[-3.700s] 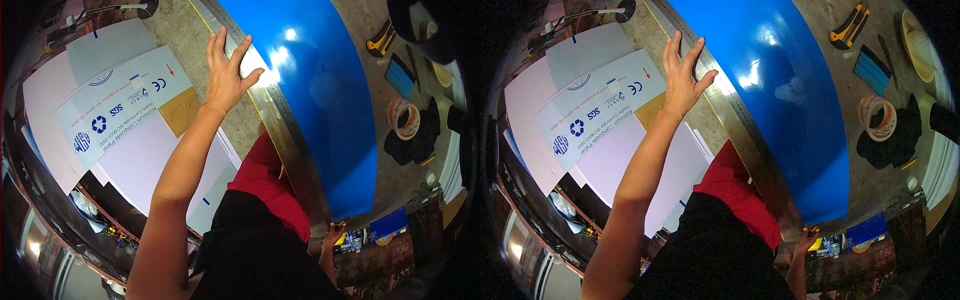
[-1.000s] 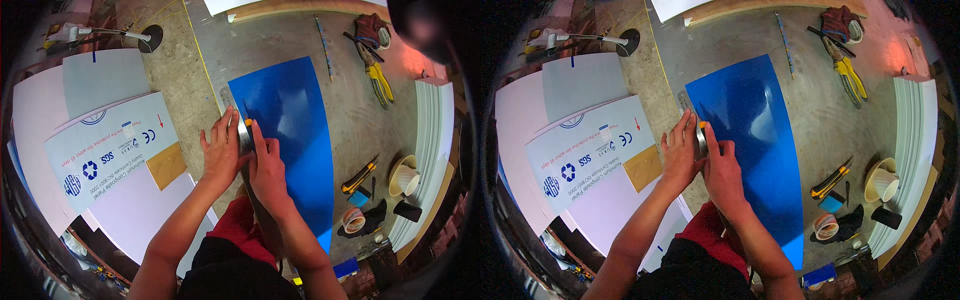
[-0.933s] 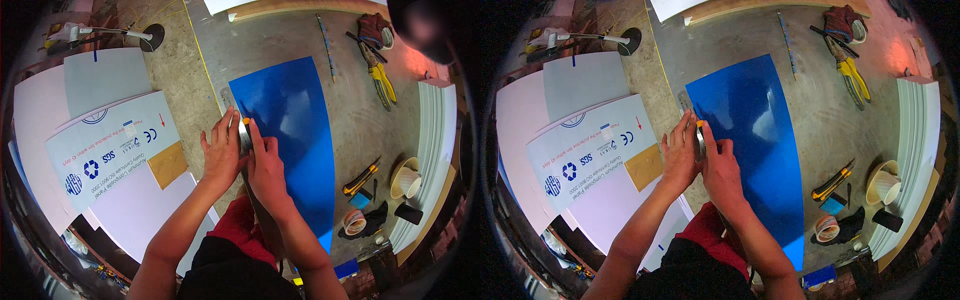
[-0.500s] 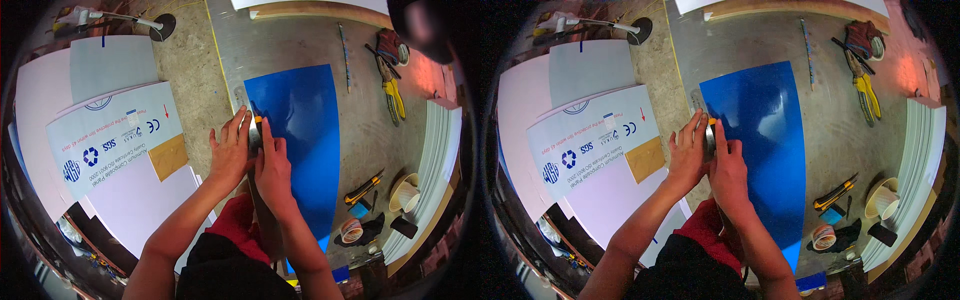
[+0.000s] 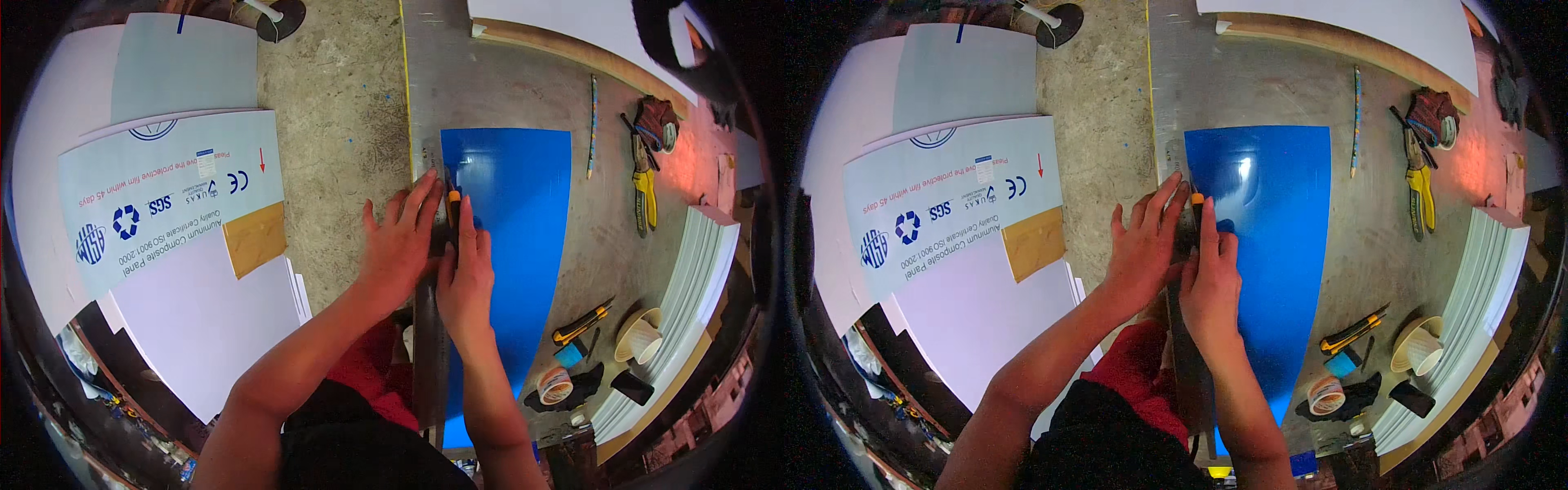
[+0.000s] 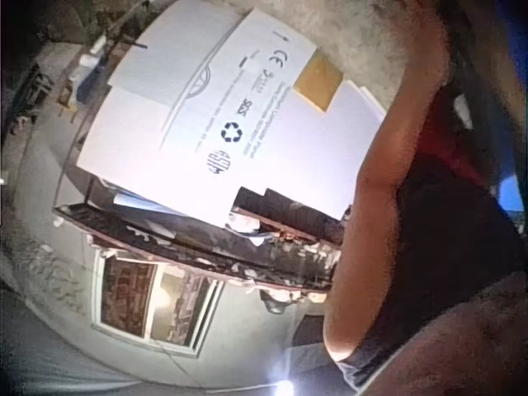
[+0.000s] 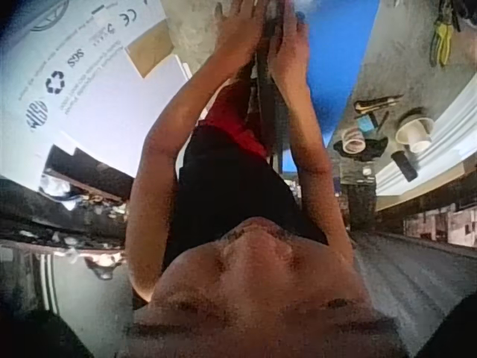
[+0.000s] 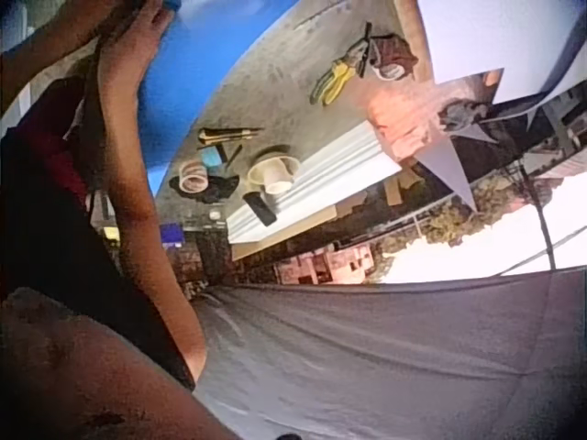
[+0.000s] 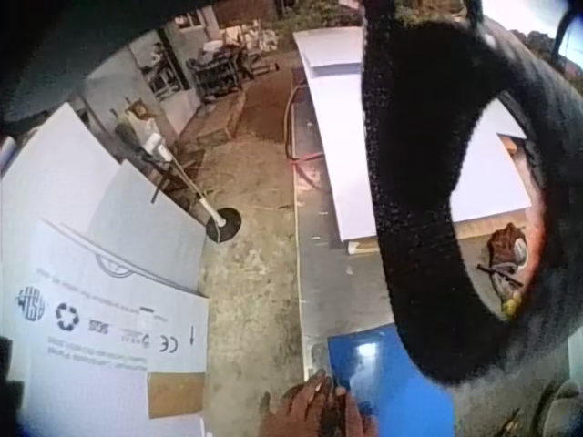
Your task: Cutting an aluminum composite panel using a utility knife and a metal ruler.
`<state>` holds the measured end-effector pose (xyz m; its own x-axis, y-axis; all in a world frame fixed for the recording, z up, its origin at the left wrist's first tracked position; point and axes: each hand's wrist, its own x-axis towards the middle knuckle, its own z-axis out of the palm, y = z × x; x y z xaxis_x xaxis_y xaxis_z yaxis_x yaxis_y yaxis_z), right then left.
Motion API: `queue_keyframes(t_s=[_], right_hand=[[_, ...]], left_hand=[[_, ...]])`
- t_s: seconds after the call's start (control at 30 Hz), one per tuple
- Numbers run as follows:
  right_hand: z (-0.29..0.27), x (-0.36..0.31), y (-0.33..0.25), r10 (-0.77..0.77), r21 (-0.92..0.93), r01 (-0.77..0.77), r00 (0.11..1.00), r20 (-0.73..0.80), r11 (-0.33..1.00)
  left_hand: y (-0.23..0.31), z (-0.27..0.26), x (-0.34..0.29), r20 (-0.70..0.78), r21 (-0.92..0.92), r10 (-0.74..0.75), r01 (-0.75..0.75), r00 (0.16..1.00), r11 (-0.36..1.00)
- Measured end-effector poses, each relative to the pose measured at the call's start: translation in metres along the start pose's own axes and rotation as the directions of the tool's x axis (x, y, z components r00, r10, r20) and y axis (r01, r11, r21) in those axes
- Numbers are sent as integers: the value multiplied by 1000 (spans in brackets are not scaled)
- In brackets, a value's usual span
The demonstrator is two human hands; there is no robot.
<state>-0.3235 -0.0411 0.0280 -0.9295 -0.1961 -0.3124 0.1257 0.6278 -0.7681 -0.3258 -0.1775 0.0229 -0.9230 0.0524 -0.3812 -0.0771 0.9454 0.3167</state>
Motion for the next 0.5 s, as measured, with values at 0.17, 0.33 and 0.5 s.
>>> queue_keyframes(t_s=[0.17, 0.33, 0.5], right_hand=[[0, 1, -9, 34, -29, -35, 999, -5, 999], [2, -2, -3, -24, -46, 21, 998, -58, 999], [4, -2, -3, -40, -75, 35, 997, -61, 997]], left_hand=[[-2, 6, -2, -73, 6, 12, -11, 997, 1000], [-3, 3, -2, -59, 0, 22, -22, 998, 1000], [-4, 2, -2, -72, -36, 15, -17, 997, 999]])
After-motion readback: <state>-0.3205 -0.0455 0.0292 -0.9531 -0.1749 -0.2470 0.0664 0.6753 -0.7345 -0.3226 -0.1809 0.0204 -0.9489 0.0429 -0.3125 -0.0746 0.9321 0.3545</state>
